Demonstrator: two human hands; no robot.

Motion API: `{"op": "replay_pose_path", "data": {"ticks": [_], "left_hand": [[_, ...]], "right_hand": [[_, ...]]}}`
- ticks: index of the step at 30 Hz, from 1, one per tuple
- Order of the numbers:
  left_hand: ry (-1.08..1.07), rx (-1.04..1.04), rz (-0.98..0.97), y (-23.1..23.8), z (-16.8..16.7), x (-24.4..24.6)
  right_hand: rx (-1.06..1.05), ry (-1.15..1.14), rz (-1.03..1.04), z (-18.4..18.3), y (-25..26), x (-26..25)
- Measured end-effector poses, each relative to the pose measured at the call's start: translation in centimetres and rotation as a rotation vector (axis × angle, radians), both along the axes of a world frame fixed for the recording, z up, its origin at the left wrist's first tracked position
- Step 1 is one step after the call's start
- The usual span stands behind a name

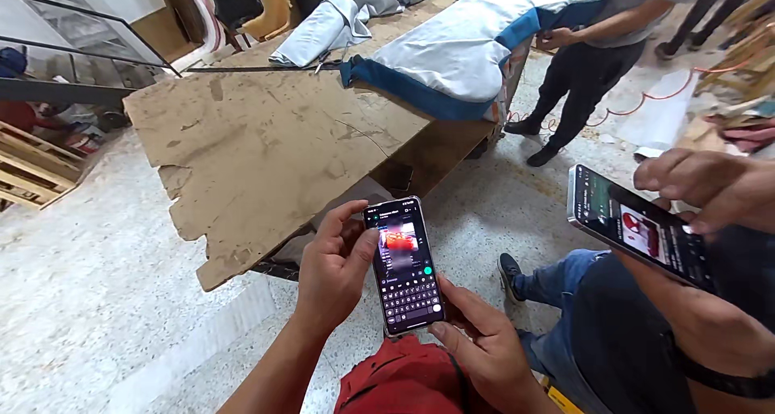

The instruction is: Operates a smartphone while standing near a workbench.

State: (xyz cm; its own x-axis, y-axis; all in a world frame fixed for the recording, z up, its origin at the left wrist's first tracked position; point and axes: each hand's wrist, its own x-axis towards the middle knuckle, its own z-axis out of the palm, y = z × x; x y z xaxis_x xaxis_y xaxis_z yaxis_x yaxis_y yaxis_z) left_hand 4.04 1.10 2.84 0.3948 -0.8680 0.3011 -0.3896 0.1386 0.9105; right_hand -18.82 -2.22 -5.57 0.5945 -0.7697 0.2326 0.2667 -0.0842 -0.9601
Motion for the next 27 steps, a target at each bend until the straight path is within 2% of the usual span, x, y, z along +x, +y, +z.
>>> {"op": "replay_pose_path", "data": {"ticks": [5,10,14,20,27], "left_hand": [[0.041,0.006,-0.101,0.2,-0.4,0.2],[0.012,0.013,-0.070,0.4,-0.3,0.2],[-0.033,-0.024,0.030,0.6,0.2,0.1],[0.019,0.007,-0.102,0.8,-0.3,0.4],[-0.019,-0.013,-0.012,1.1,0.0,0.4]], "right_hand": [[-0.006,-0.013,-0.017,0.1,0.1,0.1],[-0.013,-0.019,0.002,0.0,0.2,0.1],[-0.012,-0.002,0.017,0.0,0.3,0.1],[-0.005,-0.012,0.008,-0.1,0.4,0.1],[-0.006,-0.004,0.025,-0.2,0.5,0.2]]}}
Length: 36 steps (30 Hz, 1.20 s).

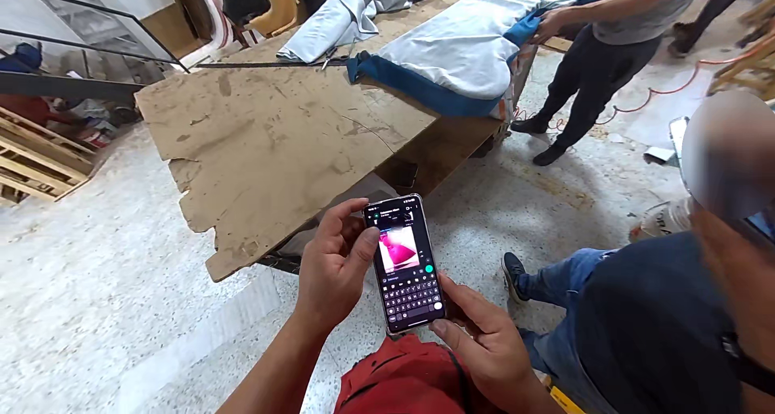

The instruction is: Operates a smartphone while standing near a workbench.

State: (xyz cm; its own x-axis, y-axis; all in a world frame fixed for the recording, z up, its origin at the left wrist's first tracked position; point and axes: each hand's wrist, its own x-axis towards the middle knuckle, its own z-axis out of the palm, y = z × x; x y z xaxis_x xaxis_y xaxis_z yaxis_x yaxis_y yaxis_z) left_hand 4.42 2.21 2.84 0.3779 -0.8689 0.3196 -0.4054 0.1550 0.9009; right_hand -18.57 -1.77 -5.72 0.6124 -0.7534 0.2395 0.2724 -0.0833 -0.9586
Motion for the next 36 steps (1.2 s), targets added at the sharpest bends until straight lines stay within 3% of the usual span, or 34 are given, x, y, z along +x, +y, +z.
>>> {"op": "replay_pose_path", "data": {"ticks": [10,15,23,29,33,36], "left_hand": [[0.048,0.005,-0.022,0.29,-0.27,0.32],[-0.026,-0.012,0.095,0.21,-0.04,0.23],[0.036,0.014,-0.079,0.06,-0.44,0.69],[0.005,0.003,-0.003,-0.02,-0.14,0.66],[0.108,0.013,-0.130,0.12,-0.24,0.92],[0.080,0.041,-0.082,0.18,-0.46,0.59]], "right_hand": [[0.002,-0.003,0.013,0.05,-0.03,0.32],[-0.007,0.006,0.014,0.01,-0.07,0.45],[0.006,0.007,0.007,0.12,-0.21,0.48],[0.003,-0.005,0.010,0.00,-0.19,0.60],[0.010,-0.006,0.007,0.05,-0.23,0.58],[0.010,-0.004,0.005,0.00,-0.19,0.57]]}}
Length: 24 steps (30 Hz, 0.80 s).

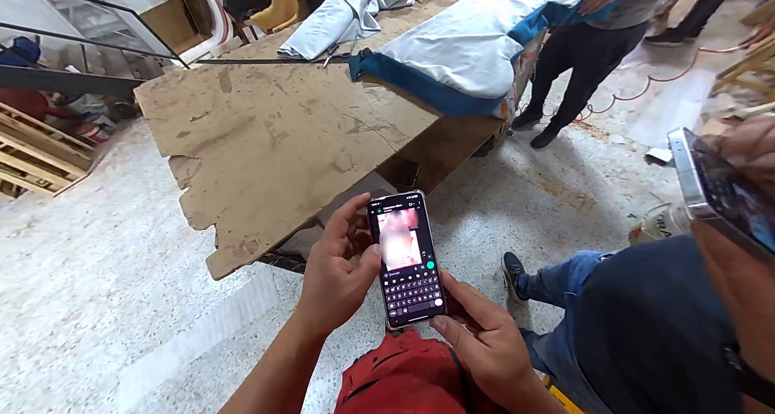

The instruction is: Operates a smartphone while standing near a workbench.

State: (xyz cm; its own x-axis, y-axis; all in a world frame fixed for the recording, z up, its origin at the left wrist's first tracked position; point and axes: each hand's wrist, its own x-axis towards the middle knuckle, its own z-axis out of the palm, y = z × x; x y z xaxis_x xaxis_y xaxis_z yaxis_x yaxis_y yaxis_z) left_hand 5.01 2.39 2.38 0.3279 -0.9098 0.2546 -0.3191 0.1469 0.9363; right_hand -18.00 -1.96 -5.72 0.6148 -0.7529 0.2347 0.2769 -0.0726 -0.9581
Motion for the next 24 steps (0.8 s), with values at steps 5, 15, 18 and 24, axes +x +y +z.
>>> {"op": "replay_pose_path", "data": {"ticks": [5,15,18,24], "left_hand": [[-0.042,0.010,0.078,0.02,-0.15,-0.49],[-0.020,0.029,-0.067,0.06,-0.30,0.18],[-0.033,0.017,0.039,-0.08,0.01,-0.13],[-0.001,0.017,-0.028,-0.24,-0.19,0.08]], "right_hand": [[-0.011,0.006,0.001,-0.01,0.12,0.05],[0.007,0.002,0.004,-0.14,-0.13,-0.09],[-0.003,0.000,0.012,-0.21,-0.24,-0.01],[-0.003,0.007,0.007,-0.03,-0.52,-0.05]]}}
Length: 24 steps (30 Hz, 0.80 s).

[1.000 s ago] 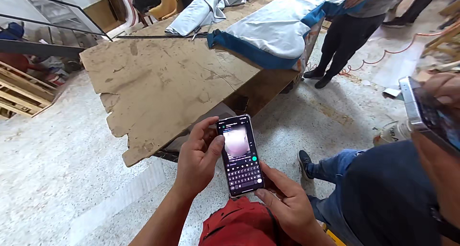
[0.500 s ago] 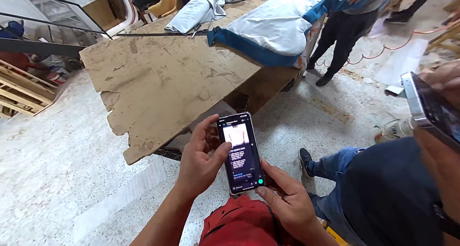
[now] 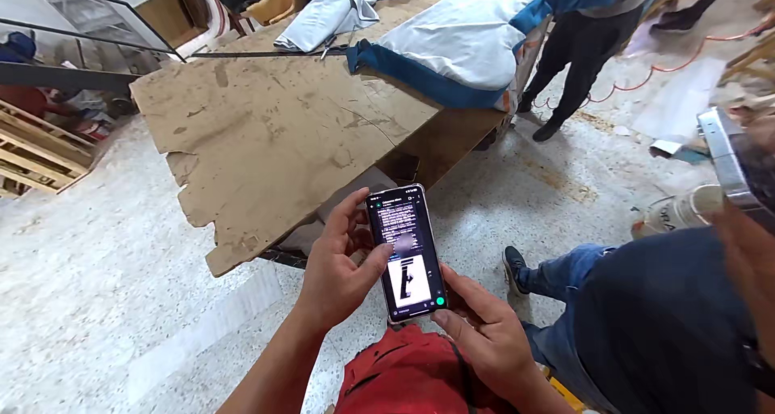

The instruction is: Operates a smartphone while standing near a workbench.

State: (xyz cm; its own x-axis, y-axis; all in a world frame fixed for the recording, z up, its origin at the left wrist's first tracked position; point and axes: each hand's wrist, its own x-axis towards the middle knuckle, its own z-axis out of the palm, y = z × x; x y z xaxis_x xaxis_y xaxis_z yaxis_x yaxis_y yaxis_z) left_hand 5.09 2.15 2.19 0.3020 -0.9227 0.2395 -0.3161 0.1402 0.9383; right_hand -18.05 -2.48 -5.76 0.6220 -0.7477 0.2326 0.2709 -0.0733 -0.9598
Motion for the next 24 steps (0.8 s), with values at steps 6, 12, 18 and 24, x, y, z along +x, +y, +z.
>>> {"op": "replay_pose_path", "data": {"ticks": [6,12,18,24], "left_hand": [[-0.008,-0.003,0.009,-0.28,0.18,-0.02],[-0.070,-0.037,0.151,-0.46,0.32,-0.22],[-0.001,-0.032,0.031,-0.49,0.17,-0.21],[-0.020,0.003,-0.012,-0.40,0.15,-0.17]], "right_hand": [[-0.003,-0.006,-0.005,0.15,-0.18,0.07],[-0.012,0.012,0.003,0.13,-0.33,-0.01],[0.001,0.007,0.005,0.24,-0.43,-0.13],[0.027,-0.001,0.003,0.29,-0.31,-0.25]]}}
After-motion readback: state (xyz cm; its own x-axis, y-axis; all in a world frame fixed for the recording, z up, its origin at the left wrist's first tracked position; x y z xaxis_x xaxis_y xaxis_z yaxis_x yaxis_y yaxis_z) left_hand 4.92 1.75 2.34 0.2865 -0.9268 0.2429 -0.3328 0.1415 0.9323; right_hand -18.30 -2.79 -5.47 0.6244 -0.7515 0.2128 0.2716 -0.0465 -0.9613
